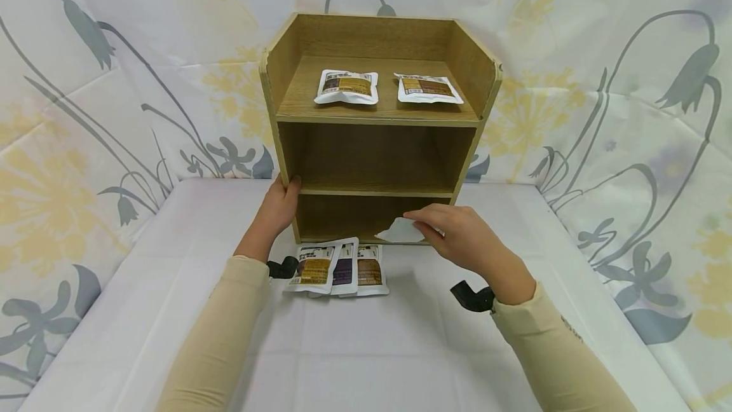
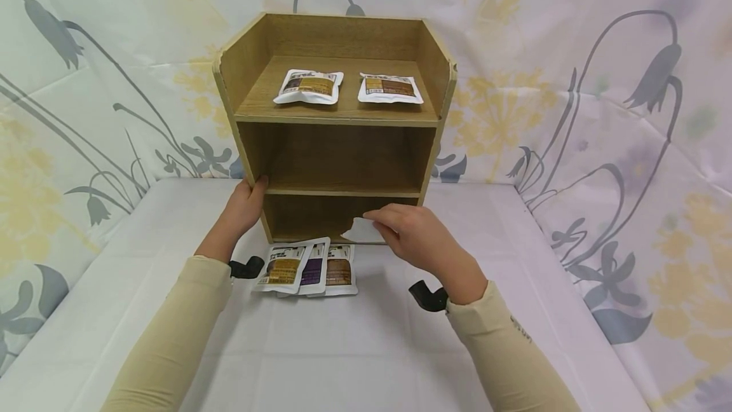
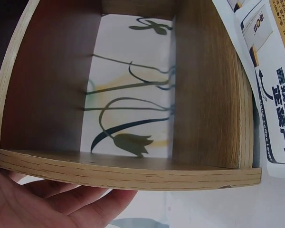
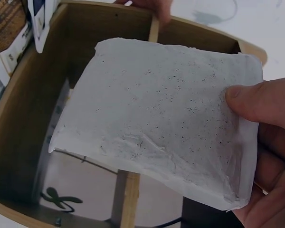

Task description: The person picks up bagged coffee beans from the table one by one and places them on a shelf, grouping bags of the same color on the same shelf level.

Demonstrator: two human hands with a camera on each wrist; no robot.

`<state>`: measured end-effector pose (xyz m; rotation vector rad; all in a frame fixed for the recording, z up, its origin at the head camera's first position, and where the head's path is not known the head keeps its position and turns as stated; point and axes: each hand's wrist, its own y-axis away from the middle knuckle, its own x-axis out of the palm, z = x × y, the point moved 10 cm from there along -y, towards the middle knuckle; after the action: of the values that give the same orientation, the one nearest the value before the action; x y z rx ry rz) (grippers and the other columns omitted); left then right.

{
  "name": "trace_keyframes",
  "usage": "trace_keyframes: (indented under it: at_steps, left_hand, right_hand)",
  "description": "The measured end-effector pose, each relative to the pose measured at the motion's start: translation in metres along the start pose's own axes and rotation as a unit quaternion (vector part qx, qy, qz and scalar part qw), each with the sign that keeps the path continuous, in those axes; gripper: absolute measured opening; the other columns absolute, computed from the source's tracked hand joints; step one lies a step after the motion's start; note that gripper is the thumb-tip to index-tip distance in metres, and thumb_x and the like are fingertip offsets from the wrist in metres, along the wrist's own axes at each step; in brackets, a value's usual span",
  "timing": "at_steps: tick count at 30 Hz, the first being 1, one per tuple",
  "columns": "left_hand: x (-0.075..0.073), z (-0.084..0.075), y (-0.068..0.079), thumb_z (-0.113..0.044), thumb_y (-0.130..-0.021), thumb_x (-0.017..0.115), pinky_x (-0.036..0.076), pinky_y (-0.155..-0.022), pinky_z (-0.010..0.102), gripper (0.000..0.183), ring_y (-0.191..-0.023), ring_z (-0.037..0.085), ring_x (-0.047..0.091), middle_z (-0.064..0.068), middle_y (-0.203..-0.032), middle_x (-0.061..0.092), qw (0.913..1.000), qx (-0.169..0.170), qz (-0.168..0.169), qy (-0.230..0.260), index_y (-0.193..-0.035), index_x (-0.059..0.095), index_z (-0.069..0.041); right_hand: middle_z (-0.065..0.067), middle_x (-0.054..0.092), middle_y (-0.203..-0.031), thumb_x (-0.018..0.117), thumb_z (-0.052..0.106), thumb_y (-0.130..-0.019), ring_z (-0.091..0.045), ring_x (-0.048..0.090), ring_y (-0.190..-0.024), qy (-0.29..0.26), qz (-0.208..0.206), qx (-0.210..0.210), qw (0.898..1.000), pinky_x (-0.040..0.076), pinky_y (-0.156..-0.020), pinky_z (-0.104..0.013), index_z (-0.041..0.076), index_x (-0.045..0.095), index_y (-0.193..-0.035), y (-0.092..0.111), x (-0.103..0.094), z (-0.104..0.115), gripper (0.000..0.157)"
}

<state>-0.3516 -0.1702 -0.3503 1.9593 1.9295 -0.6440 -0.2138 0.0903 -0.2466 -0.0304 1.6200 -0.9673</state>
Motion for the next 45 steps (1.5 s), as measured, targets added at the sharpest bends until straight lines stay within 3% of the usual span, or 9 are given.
trace_keyframes:
  at_steps: [14,25,45]
  left_hand:
    - [0.000,-0.001,0.000,-0.049,-0.096,0.021,0.033,-0.102,0.052,0.061,-0.124,0.035,0.042,0.021,-0.138,0.038,1.0000,0.001,-0.001,-0.001,-0.146,0.015,-0.015]
    - [0.002,0.001,-0.001,-0.054,-0.094,0.020,0.033,-0.102,0.053,0.065,-0.126,0.035,0.040,0.020,-0.140,0.036,1.0000,-0.001,0.007,0.000,-0.147,0.012,-0.016]
    - [0.001,0.002,-0.001,-0.052,-0.095,0.019,0.034,-0.101,0.052,0.064,-0.125,0.036,0.041,0.021,-0.140,0.036,1.0000,0.001,0.000,-0.009,-0.147,0.012,-0.014]
  right_hand:
    - [-0.004,0.070,-0.089,0.068,-0.001,-0.075,-0.013,0.066,-0.076,0.009,-0.062,-0.033,0.998,0.051,-0.062,-0.026,0.006,0.069,-0.099,-0.016,-0.029,0.004,0.025]
    - [-0.004,0.070,-0.087,0.067,-0.002,-0.076,-0.013,0.065,-0.072,0.028,-0.085,-0.038,0.995,0.050,-0.058,-0.025,0.006,0.069,-0.100,-0.028,-0.046,0.000,0.026]
    - [-0.007,0.069,-0.082,0.065,0.000,-0.079,-0.017,0.064,-0.069,0.059,-0.109,-0.003,0.992,0.049,-0.058,-0.030,0.005,0.069,-0.100,-0.041,-0.064,-0.025,0.021]
